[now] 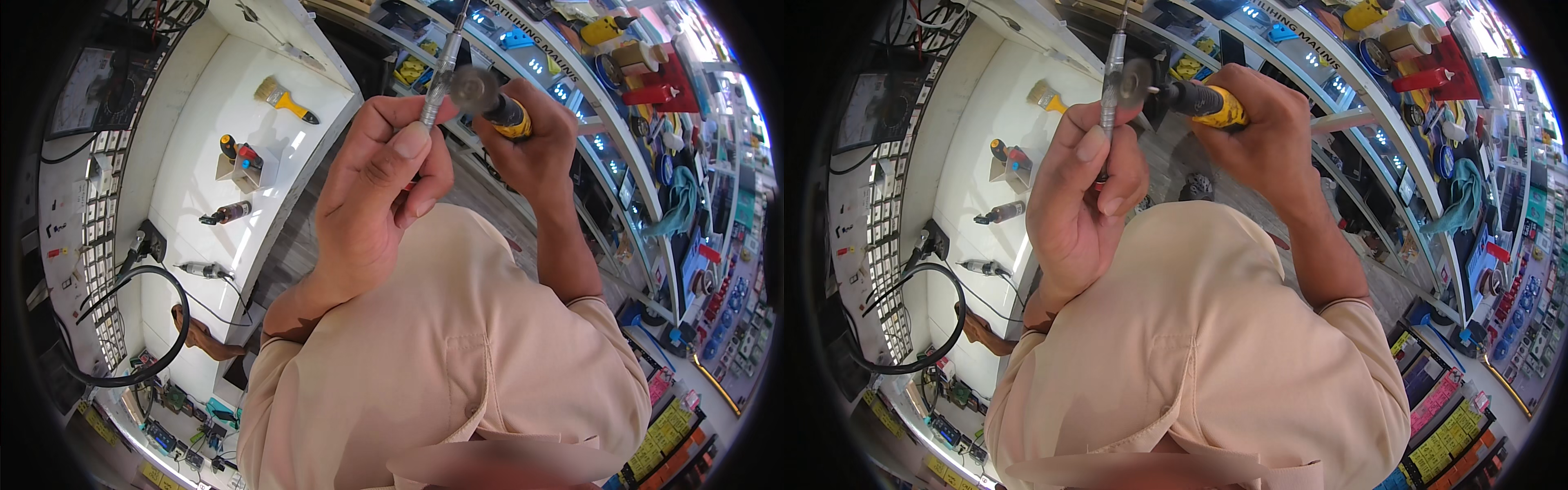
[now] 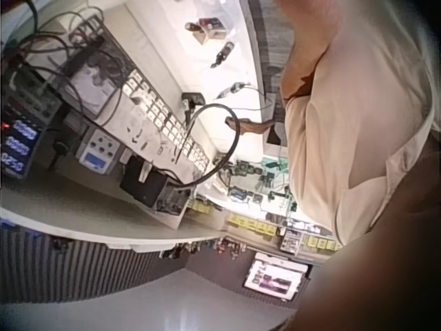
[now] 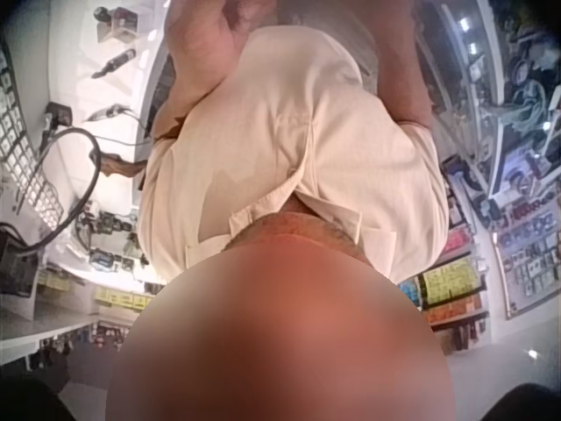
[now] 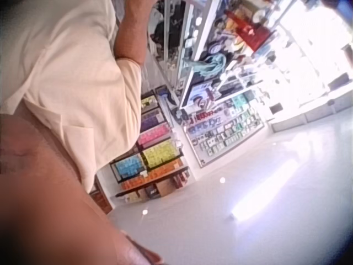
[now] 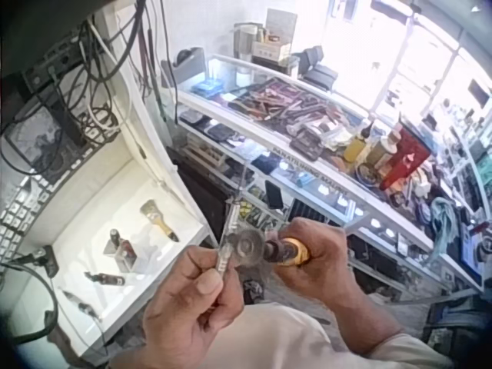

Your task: The person uses a rotary tool to grind a small metal component with a blue cap, then switches to a different rotary tool to grind the metal jaws of a pair of scissors. The person holds the items with one hand while operating the tool with the other, rotating the items to access different surfaces.

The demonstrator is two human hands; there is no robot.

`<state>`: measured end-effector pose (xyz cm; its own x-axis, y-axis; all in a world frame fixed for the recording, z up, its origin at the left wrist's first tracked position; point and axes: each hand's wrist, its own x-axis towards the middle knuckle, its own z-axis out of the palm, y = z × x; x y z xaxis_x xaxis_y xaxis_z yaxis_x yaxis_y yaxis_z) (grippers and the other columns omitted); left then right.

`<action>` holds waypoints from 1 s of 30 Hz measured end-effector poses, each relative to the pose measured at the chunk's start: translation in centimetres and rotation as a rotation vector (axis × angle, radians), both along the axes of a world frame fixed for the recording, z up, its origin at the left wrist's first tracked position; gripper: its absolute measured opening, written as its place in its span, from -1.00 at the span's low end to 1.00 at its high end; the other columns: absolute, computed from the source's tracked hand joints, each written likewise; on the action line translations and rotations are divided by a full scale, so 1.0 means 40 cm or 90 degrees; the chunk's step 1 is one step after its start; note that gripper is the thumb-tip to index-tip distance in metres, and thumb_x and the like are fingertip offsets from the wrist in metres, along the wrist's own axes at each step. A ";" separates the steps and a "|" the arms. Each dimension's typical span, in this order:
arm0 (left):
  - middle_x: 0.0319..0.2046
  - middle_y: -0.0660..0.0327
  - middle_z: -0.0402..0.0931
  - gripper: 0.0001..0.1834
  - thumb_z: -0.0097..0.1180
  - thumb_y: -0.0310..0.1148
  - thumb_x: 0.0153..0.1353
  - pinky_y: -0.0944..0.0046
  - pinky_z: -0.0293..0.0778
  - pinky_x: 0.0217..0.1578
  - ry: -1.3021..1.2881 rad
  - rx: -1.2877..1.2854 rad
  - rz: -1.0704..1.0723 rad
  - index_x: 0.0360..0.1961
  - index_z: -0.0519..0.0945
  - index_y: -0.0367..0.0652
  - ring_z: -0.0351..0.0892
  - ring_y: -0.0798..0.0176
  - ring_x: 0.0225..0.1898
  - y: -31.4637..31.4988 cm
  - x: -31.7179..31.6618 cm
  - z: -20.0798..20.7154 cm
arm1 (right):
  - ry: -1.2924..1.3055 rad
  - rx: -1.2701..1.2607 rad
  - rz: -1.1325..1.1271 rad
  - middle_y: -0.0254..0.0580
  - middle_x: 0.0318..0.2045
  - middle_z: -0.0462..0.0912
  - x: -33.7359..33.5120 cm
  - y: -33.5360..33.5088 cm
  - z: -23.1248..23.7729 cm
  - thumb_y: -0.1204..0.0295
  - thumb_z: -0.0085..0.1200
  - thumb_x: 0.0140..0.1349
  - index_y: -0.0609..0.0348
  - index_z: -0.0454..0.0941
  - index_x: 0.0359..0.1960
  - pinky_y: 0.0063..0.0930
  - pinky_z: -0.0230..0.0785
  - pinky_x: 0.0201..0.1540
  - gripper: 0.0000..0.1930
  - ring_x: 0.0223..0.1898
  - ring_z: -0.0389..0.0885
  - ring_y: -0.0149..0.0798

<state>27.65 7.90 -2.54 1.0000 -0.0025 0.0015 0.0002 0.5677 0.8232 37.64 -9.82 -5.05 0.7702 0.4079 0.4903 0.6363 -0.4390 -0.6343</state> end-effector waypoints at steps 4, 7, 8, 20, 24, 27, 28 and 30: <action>-0.56 0.33 0.32 -0.62 -0.16 -0.21 0.56 0.49 0.06 -0.51 0.002 -0.010 -0.001 0.14 0.44 -0.30 0.12 0.55 -0.56 -0.003 0.000 -0.001 | 0.001 -0.009 0.005 -0.28 -0.58 0.55 -0.003 -0.002 0.002 0.49 0.38 0.00 0.21 0.59 -0.36 -0.49 0.39 -0.43 -0.79 -0.54 0.49 -0.42; -0.56 0.33 0.32 -0.62 -0.16 -0.21 0.56 0.49 0.06 -0.51 0.003 -0.010 -0.004 0.14 0.44 -0.30 0.12 0.55 -0.56 -0.003 -0.001 -0.001 | 0.000 -0.001 -0.009 -0.28 -0.58 0.54 0.001 0.000 0.001 0.49 0.38 0.00 0.22 0.58 -0.37 -0.49 0.38 -0.43 -0.79 -0.54 0.49 -0.42; -0.56 0.33 0.32 -0.62 -0.16 -0.21 0.56 0.49 0.06 -0.51 0.003 -0.011 -0.004 0.15 0.44 -0.31 0.12 0.55 -0.56 -0.003 -0.001 -0.001 | -0.003 0.001 -0.009 -0.28 -0.58 0.54 0.000 0.000 0.000 0.49 0.38 0.01 0.22 0.58 -0.37 -0.49 0.38 -0.43 -0.79 -0.54 0.49 -0.42; -0.56 0.34 0.32 -0.62 -0.16 -0.19 0.57 0.49 0.05 -0.50 0.009 0.002 -0.013 0.15 0.44 -0.29 0.12 0.55 -0.55 -0.001 -0.003 0.006 | 0.026 -0.005 -0.033 -0.15 -0.51 0.62 -0.006 -0.004 0.006 0.47 0.43 -0.06 0.15 0.63 -0.33 -0.37 0.46 -0.38 -0.75 -0.49 0.64 -0.13; -0.55 0.34 0.32 -0.62 -0.15 -0.19 0.56 0.50 0.05 -0.50 0.013 0.001 -0.009 0.15 0.44 -0.28 0.12 0.56 -0.55 -0.006 0.000 0.010 | 0.012 -0.021 -0.016 -0.13 -0.51 0.62 -0.010 -0.007 0.010 0.48 0.42 -0.05 0.16 0.62 -0.35 -0.35 0.46 -0.38 -0.76 -0.49 0.64 -0.09; -0.60 0.37 0.20 -0.56 -0.18 -0.20 0.54 0.46 0.05 -0.47 0.045 0.026 -0.006 0.21 0.44 -0.33 0.09 0.51 -0.55 -0.012 -0.005 0.017 | 0.014 -0.010 -0.027 -0.16 -0.53 0.61 -0.008 -0.004 0.005 0.50 0.41 -0.04 0.17 0.61 -0.35 -0.38 0.44 -0.39 -0.77 -0.50 0.63 -0.17; -0.60 0.38 0.20 -0.56 -0.18 -0.20 0.54 0.45 0.05 -0.47 0.048 0.029 0.000 0.21 0.45 -0.33 0.09 0.51 -0.55 -0.013 -0.005 0.018 | 0.015 -0.006 -0.033 -0.18 -0.54 0.60 -0.008 -0.003 0.003 0.51 0.40 -0.03 0.18 0.61 -0.35 -0.40 0.44 -0.40 -0.78 -0.51 0.63 -0.21; -0.60 0.38 0.19 -0.57 -0.18 -0.21 0.54 0.45 0.05 -0.46 0.038 0.038 0.006 0.20 0.45 -0.33 0.08 0.51 -0.55 -0.013 -0.006 0.016 | 0.105 0.079 -0.045 -0.28 -0.56 0.58 -0.008 0.000 -0.001 0.47 0.41 0.06 0.19 0.61 -0.36 -0.48 0.40 -0.41 -0.81 -0.52 0.58 -0.36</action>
